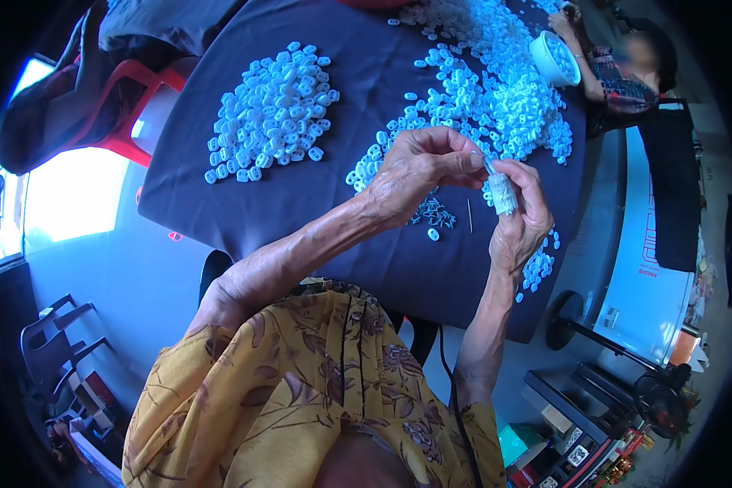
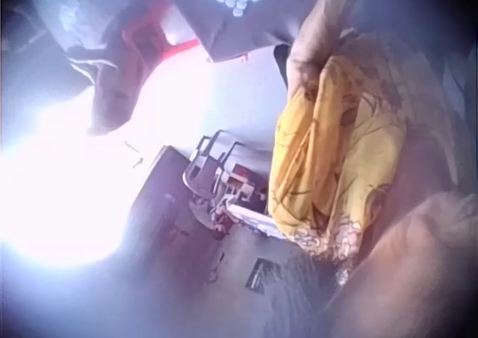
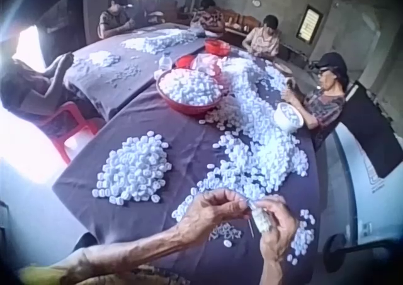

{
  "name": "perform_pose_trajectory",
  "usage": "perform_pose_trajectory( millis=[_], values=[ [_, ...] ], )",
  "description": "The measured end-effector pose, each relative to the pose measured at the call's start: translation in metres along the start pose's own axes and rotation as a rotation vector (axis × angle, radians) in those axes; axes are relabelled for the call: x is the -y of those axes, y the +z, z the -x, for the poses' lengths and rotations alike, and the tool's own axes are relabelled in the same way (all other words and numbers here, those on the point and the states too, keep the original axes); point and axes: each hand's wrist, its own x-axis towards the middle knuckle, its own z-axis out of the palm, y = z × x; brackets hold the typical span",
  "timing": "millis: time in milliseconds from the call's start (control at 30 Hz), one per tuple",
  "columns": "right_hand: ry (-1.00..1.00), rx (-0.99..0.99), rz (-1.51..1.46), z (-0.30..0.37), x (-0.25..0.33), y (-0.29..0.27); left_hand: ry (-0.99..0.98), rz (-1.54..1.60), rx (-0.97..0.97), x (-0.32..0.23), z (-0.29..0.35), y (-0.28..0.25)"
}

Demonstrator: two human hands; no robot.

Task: The person assembles plastic cord locks by inserting small metal springs into plastic toggles by hand.

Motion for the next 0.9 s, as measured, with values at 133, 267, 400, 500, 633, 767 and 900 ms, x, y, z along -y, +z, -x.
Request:
perform_pose_trajectory(
  millis=[133,267,400,500,633,767,900],
  values=[
    [0.138,0.034,-0.16,-0.001,0.004,0.002,0.016,-0.001,-0.036,0.004,-0.001,-0.001],
    [0.284,0.015,-0.188,-0.001,0.005,0.004,0.023,-0.044,-0.051,0.007,-0.003,-0.003],
    [0.154,0.026,-0.039,-0.002,0.004,0.004,0.043,-0.051,-0.035,0.004,-0.003,0.0],
    [0.306,-0.064,-0.347,-0.006,0.005,0.002,0.032,-0.081,-0.026,-0.003,-0.001,0.002],
    [0.33,-0.065,-0.497,-0.01,0.006,-0.002,0.031,-0.195,-0.01,-0.006,0.0,0.004],
    [0.333,-0.043,-0.485,-0.012,0.012,-0.001,0.05,-0.225,-0.014,-0.007,-0.001,0.006],
    [0.332,-0.033,-0.447,-0.013,0.016,0.0,0.059,-0.254,-0.015,-0.008,-0.001,0.006]
  ],
)
